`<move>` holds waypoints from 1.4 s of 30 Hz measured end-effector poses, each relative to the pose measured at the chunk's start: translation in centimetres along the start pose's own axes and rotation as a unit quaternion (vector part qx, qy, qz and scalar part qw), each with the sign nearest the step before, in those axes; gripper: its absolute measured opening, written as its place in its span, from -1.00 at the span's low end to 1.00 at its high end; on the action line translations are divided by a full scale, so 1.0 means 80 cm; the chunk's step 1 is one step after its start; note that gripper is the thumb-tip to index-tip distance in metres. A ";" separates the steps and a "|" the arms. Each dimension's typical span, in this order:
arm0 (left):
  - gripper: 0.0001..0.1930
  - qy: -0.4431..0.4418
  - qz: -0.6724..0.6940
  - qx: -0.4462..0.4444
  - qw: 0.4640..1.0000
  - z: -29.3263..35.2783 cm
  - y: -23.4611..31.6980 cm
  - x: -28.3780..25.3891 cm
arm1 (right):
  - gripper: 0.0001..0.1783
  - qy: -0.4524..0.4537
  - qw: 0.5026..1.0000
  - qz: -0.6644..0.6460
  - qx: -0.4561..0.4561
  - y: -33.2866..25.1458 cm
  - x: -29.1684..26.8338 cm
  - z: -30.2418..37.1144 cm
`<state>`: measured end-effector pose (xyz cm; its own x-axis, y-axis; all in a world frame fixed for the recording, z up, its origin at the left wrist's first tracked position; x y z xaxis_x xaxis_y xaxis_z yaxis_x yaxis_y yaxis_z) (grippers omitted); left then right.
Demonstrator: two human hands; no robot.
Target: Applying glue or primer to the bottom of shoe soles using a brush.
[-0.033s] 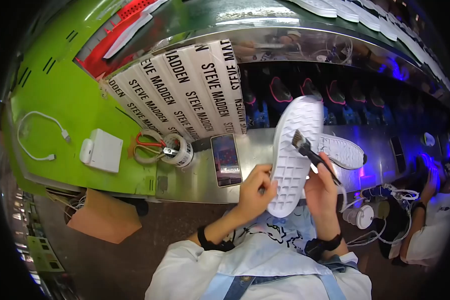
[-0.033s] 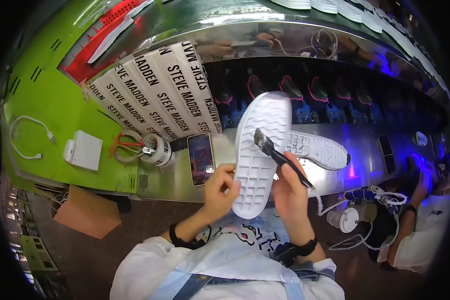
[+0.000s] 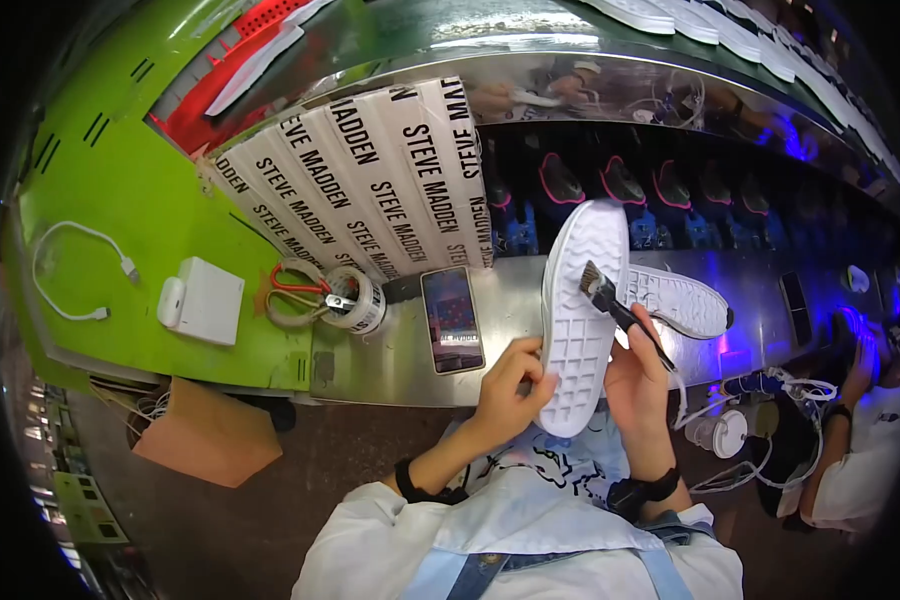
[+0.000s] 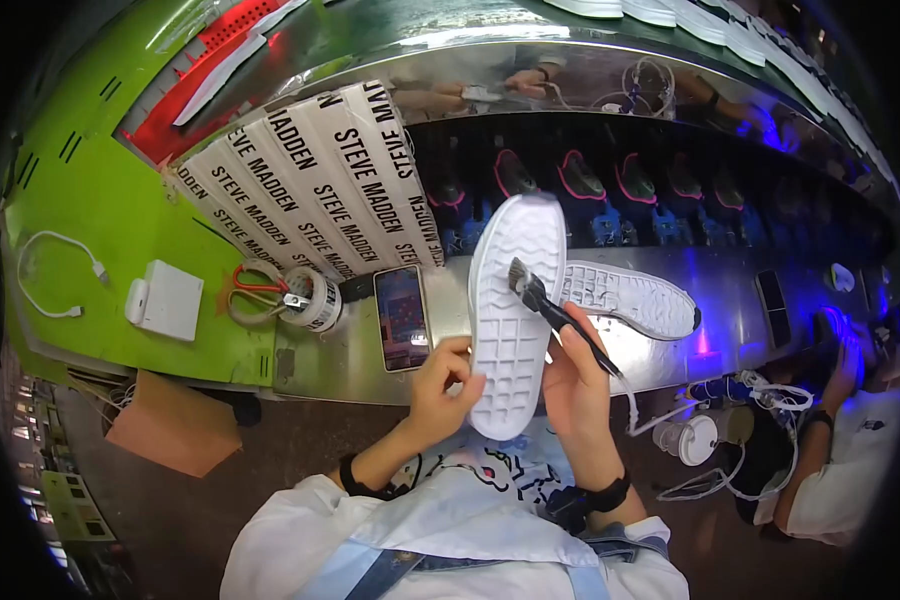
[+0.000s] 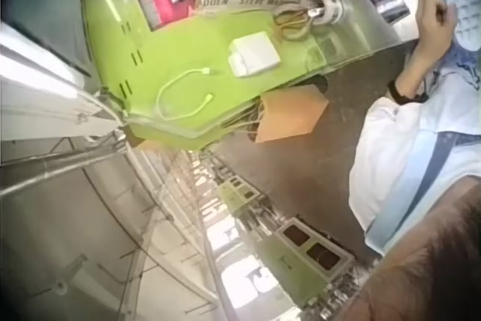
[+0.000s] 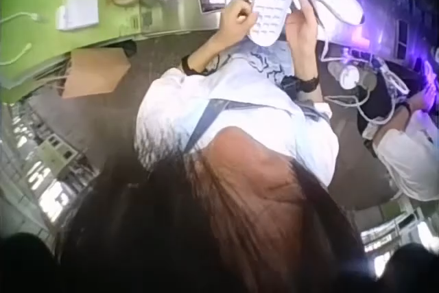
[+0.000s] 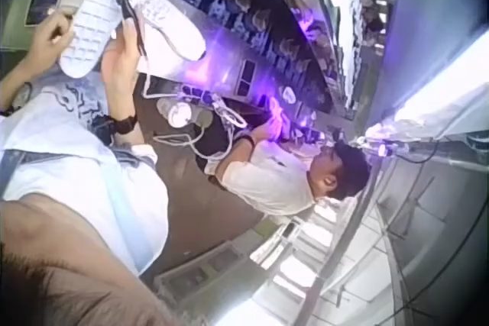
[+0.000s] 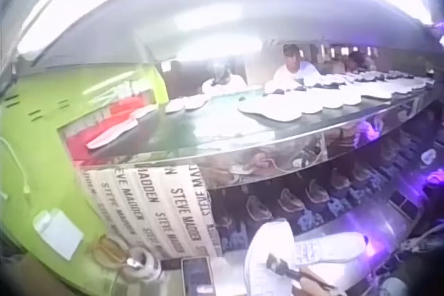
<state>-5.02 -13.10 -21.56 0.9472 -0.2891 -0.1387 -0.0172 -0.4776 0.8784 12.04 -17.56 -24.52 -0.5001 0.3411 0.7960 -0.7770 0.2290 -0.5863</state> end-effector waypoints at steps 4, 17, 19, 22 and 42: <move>-0.80 0.003 -0.215 -0.001 0.977 0.032 -0.062 -0.069 | -0.56 0.081 0.996 0.019 0.034 0.015 -0.028 0.004; -0.76 -0.002 -0.329 0.005 0.944 0.037 -0.100 -0.107 | -0.54 0.119 0.991 0.049 0.035 -0.001 -0.058 0.015; -0.73 0.064 -0.257 -0.020 0.964 0.037 -0.096 -0.115 | -0.54 0.123 0.991 0.047 0.033 -0.002 -0.062 0.015; -0.67 0.047 -0.006 -0.175 0.983 0.033 -0.094 -0.082 | -0.53 0.112 0.992 0.032 0.041 -0.004 -0.046 0.019; -0.90 -0.060 -0.356 0.017 0.932 0.032 -0.090 -0.093 | -0.52 0.097 0.993 0.025 0.055 -0.003 -0.022 0.021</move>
<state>-12.75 -9.58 -28.03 0.6791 0.0215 -0.7337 0.5904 -0.6098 0.5287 12.47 -19.78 -25.53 -0.4652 0.5210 0.7157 -0.7951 0.1095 -0.5965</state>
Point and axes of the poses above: each hand's wrist, its own z-axis away from the middle knuckle, its own x-axis out of the palm, y = z × x, the point moved 7 cm from there along -z, towards the middle knuckle
